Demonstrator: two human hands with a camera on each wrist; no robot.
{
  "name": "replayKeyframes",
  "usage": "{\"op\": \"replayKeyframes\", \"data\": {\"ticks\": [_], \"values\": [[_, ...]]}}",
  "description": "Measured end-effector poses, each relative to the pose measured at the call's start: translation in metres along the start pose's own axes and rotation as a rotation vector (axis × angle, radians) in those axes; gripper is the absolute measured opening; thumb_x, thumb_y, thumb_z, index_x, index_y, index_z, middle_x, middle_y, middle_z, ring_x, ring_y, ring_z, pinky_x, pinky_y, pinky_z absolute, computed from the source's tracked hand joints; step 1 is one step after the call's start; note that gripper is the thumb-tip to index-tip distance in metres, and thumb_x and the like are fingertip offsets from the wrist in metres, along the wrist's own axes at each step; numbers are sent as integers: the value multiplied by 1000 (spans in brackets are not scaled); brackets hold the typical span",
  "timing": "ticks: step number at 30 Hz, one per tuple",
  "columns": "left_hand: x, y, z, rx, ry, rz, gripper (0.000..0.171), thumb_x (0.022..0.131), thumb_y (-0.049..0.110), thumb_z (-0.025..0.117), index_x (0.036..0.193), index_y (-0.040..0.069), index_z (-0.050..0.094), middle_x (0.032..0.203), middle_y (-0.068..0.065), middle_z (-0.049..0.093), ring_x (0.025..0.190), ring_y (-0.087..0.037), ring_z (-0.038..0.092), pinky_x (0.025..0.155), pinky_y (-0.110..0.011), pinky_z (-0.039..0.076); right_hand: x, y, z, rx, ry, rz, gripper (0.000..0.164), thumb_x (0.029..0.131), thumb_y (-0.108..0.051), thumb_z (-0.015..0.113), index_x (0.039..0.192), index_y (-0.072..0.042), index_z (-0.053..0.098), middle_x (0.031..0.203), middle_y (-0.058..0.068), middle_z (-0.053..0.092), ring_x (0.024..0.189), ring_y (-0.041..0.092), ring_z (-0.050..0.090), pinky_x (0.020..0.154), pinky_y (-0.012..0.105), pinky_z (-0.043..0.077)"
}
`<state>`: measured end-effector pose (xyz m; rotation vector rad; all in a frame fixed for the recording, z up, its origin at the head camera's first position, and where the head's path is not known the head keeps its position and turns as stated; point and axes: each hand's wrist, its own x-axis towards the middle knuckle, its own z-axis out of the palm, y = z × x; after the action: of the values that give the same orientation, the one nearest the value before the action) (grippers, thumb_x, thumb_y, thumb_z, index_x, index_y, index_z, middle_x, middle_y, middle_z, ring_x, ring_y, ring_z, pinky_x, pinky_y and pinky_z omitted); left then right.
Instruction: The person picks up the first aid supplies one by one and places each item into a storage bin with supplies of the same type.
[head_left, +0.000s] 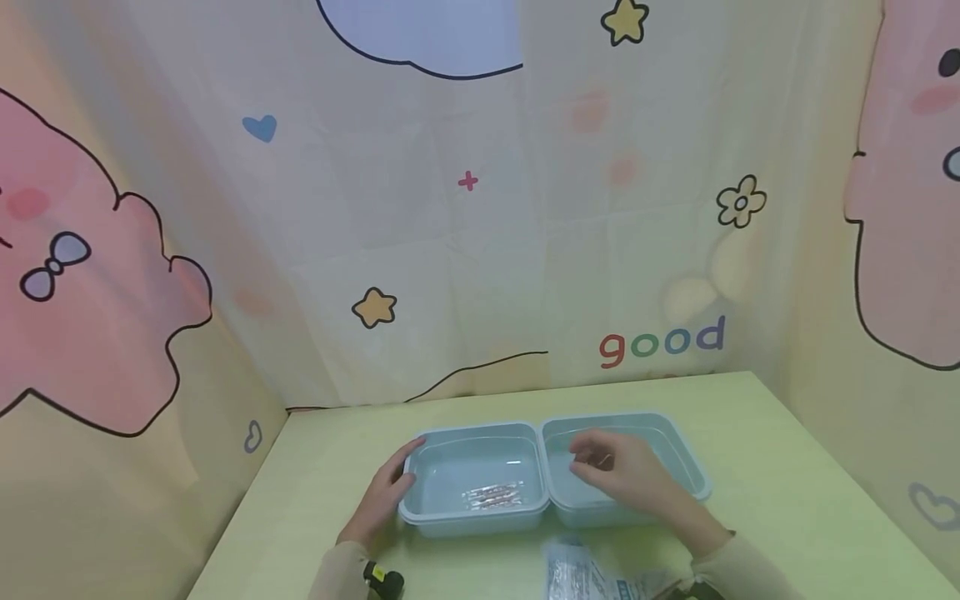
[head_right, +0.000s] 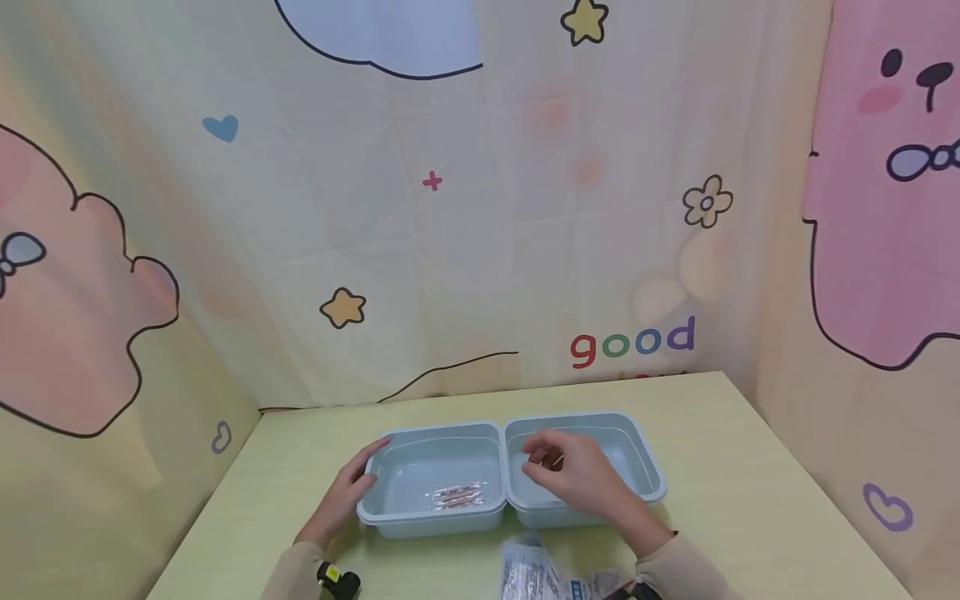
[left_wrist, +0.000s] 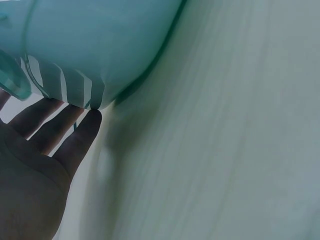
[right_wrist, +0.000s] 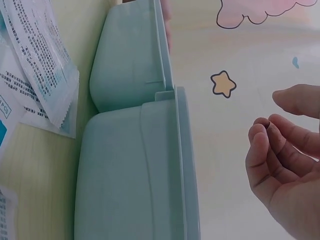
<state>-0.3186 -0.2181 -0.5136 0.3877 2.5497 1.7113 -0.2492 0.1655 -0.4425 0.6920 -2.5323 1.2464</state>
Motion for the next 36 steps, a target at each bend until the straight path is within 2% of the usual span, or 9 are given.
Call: {"op": "replayKeyframes", "data": {"ticks": [7,11,16,21,25,32,36], "values": [[-3,6,-1,6,-12,-17,58,92,6,49,147,22,43,158,-10,32,145,-38,28,114,-59,25,-4,1,-8,10,16,14,16,86,-19,72,101,-14,68,88,-7,69,79,2,63,70,23,56],[3,-6,1,-16,13,-38,58,92,5,48,146,24,45,158,-9,32,146,-37,26,115,-61,22,-7,3,-11,-2,28,8,15,87,-20,72,100,-15,68,88,-8,69,80,2,63,70,23,56],[13,-26,5,0,43,-29,59,92,4,47,146,27,44,158,-8,32,146,-38,26,115,-61,22,-10,4,-14,-25,50,-3,14,86,-18,73,99,-16,68,86,-10,69,79,1,63,69,22,56],[15,-29,6,16,50,-16,59,91,5,47,146,27,44,158,-9,32,145,-39,28,114,-62,24,-10,4,-17,-2,50,-5,15,85,-17,73,99,-14,69,86,-9,69,78,1,63,69,22,56],[13,-24,5,8,47,-23,59,91,6,48,145,28,45,157,-7,33,145,-36,28,115,-60,24,-11,5,-19,6,51,-12,15,85,-16,73,99,-14,69,87,-8,69,79,2,63,71,23,57],[0,4,0,-13,5,-34,57,91,5,49,146,22,45,157,-11,33,144,-39,28,114,-60,25,-13,5,-23,-12,50,-2,15,86,-18,73,100,-15,69,87,-10,69,80,1,63,71,23,56],[-2,7,0,-5,-7,-22,58,92,5,48,147,21,44,158,-11,32,145,-39,28,114,-60,25,-14,6,-25,0,42,-1,17,86,-19,73,102,-14,69,88,-8,70,80,2,64,72,23,56]]}}
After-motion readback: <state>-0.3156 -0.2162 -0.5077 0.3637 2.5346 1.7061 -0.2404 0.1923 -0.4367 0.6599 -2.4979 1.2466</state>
